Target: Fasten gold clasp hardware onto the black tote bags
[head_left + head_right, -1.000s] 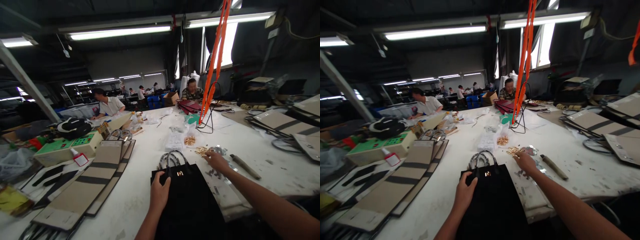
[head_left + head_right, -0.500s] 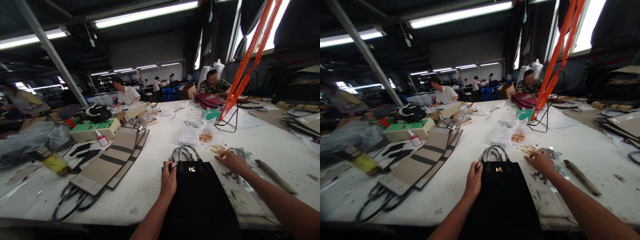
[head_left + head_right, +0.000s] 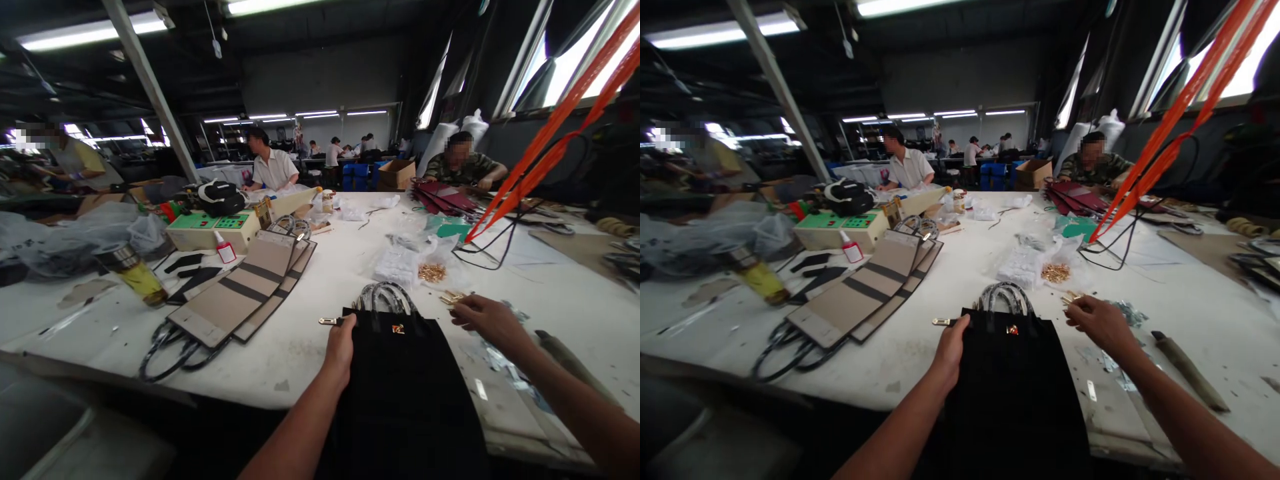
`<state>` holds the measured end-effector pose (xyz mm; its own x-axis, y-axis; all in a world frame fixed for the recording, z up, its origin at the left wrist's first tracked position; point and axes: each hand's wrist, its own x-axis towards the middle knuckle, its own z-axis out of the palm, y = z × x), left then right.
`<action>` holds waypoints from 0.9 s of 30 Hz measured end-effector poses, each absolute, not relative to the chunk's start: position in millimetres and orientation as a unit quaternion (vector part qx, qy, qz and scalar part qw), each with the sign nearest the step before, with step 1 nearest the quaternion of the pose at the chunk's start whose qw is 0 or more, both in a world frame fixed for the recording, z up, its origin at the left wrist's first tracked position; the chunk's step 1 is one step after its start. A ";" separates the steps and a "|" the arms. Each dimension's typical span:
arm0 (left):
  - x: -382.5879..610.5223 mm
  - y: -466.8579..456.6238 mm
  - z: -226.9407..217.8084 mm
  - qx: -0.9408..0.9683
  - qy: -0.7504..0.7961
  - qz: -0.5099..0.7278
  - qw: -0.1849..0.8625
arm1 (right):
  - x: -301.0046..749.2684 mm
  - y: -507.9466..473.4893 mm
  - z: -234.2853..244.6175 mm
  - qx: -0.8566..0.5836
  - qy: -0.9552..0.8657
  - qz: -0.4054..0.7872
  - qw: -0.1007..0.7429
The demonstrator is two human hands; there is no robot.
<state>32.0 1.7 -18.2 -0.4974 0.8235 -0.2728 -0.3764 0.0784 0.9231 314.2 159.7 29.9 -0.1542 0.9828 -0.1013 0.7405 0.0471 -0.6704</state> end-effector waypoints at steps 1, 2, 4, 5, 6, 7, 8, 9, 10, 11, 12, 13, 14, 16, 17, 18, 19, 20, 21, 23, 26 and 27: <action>33.4 2.0 -18.8 0.189 0.579 0.653 0.451 | 304.1 137.4 35.5 -0.602 -0.678 0.354 0.231; 34.8 2.0 -19.4 0.185 0.586 0.656 0.438 | 291.7 113.4 39.1 -0.589 -0.671 0.374 0.251; 37.1 1.1 -20.6 0.189 0.593 0.665 0.412 | 262.6 66.8 38.7 -0.552 -0.691 0.368 0.287; 37.9 0.1 -21.3 0.198 0.591 0.672 0.400 | 248.2 47.3 34.8 -0.526 -0.712 0.361 0.293; 38.3 -1.3 -22.1 0.209 0.587 0.678 0.390 | 235.4 31.8 29.3 -0.497 -0.742 0.342 0.291; 38.2 -3.0 -23.2 0.220 0.582 0.684 0.382 | 225.0 20.7 22.9 -0.475 -0.776 0.316 0.270; 37.7 -4.8 -24.5 0.229 0.577 0.688 0.375 | 217.6 14.0 16.7 -0.464 -0.802 0.291 0.239; 36.9 -6.6 -26.1 0.236 0.574 0.691 0.370 | 213.2 11.0 11.6 -0.462 -0.822 0.266 0.200; 35.9 -8.3 -27.9 0.243 0.571 0.693 0.367 | 211.7 10.9 8.1 -0.469 -0.833 0.245 0.160; 34.8 -9.6 -29.8 0.248 0.569 0.694 0.365 | 212.3 12.6 6.7 -0.480 -0.838 0.228 0.124; 33.7 -10.5 -31.7 0.253 0.567 0.695 0.363 | 214.2 15.2 7.4 -0.489 -0.840 0.215 0.094; 32.7 -11.0 -33.5 0.257 0.564 0.697 0.361 | 216.7 18.0 10.0 -0.494 -0.842 0.204 0.072; 32.0 -11.1 -34.9 0.258 0.564 0.698 0.359 | 219.1 20.2 13.9 -0.494 -0.845 0.199 0.053; 31.2 -10.6 -36.7 0.257 0.565 0.698 0.356 | 221.5 22.0 23.1 -0.485 -0.847 0.216 0.025; 31.1 -10.4 -37.1 0.255 0.567 0.698 0.355 | 220.8 21.8 27.0 -0.479 -0.843 0.243 0.018; 31.1 -10.2 -37.3 0.253 0.569 0.697 0.355 | 218.9 21.2 29.7 -0.475 -0.834 0.281 0.020; 31.2 -10.3 -37.4 0.251 0.571 0.697 0.355 | 215.7 20.5 31.1 -0.472 -0.818 0.329 0.029; 31.2 -10.5 -37.6 0.250 0.571 0.697 0.354 | 211.4 20.0 30.9 -0.470 -0.796 0.379 0.046; 31.1 -10.8 -37.9 0.250 0.572 0.697 0.354 | 206.0 19.8 29.3 -0.472 -0.769 0.425 0.070; 30.7 -11.7 -39.1 0.252 0.570 0.697 0.355 | 193.6 20.4 23.1 -0.481 -0.719 0.486 0.121; 29.7 -12.8 -41.6 0.262 0.562 0.700 0.355 | 175.4 22.0 12.2 -0.494 -0.686 0.502 0.181; 29.5 -13.0 -42.3 0.265 0.558 0.702 0.355 | 170.8 22.3 9.4 -0.497 -0.685 0.499 0.189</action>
<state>29.5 -13.0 -42.3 -0.6075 0.7939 -0.0240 -0.2019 -0.1252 0.9714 170.8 22.3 9.4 -0.4354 0.8685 -0.2372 0.4916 0.0086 -0.8708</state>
